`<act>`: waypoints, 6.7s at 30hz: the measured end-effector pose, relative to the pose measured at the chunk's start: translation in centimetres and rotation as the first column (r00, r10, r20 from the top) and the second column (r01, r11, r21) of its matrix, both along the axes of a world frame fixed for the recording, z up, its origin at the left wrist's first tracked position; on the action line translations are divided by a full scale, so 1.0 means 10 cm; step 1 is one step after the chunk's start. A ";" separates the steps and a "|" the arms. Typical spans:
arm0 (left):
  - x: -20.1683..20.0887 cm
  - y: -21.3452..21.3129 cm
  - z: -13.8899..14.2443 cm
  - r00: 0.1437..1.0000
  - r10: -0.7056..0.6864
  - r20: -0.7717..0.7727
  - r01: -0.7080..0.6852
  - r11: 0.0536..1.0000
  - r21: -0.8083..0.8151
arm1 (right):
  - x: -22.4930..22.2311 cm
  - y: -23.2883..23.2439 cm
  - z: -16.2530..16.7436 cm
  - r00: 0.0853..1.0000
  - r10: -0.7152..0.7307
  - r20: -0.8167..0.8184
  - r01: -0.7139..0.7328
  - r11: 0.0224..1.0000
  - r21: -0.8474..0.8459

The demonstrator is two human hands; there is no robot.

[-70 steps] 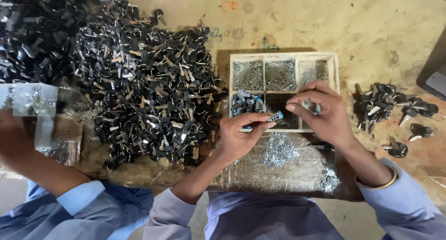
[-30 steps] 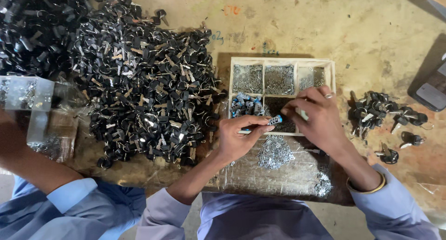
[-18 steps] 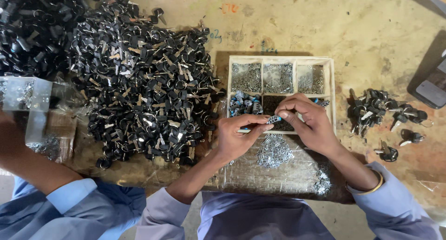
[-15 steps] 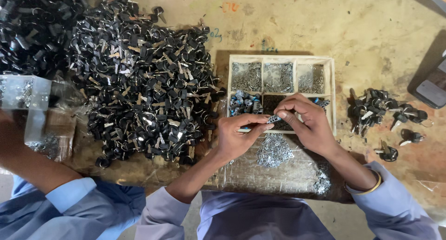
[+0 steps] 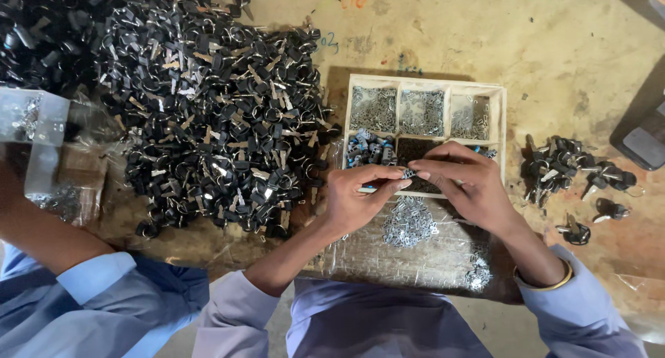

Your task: The person assembles keys by inserting metal key blades into blue plastic key head covers, pressing each together by hand, and placing the finished keys into a compartment of a wooden sorting tray. They occasionally pick up loose blades and key heads from the worktable and reach into the tray to retrieve parts.

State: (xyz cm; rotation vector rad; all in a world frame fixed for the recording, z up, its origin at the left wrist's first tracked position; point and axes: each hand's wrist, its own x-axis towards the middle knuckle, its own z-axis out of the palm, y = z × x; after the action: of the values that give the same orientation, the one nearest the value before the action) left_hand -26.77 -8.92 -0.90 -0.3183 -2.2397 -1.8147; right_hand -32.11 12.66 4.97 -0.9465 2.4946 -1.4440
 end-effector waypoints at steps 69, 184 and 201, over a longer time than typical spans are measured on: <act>1.77 0.14 -0.15 0.985 0.058 0.160 -0.097 0.964 0.248 | 1.90 1.06 -0.47 0.889 -0.283 -0.360 0.425 0.802 0.419; 2.42 0.11 -0.66 0.921 0.072 0.382 -0.226 0.899 0.376 | 2.24 0.03 -0.69 0.962 -0.238 -0.132 0.259 0.949 0.179; 2.36 0.29 -0.69 0.935 0.060 0.350 -0.186 0.922 0.339 | 2.21 0.27 -0.48 0.926 -0.116 -0.359 0.240 0.915 0.323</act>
State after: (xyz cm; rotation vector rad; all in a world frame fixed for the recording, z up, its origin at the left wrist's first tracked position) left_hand -3.18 -6.04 -7.84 0.2171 -1.9883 -2.2998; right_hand -9.98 15.33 0.15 -0.9722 3.0220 -0.8563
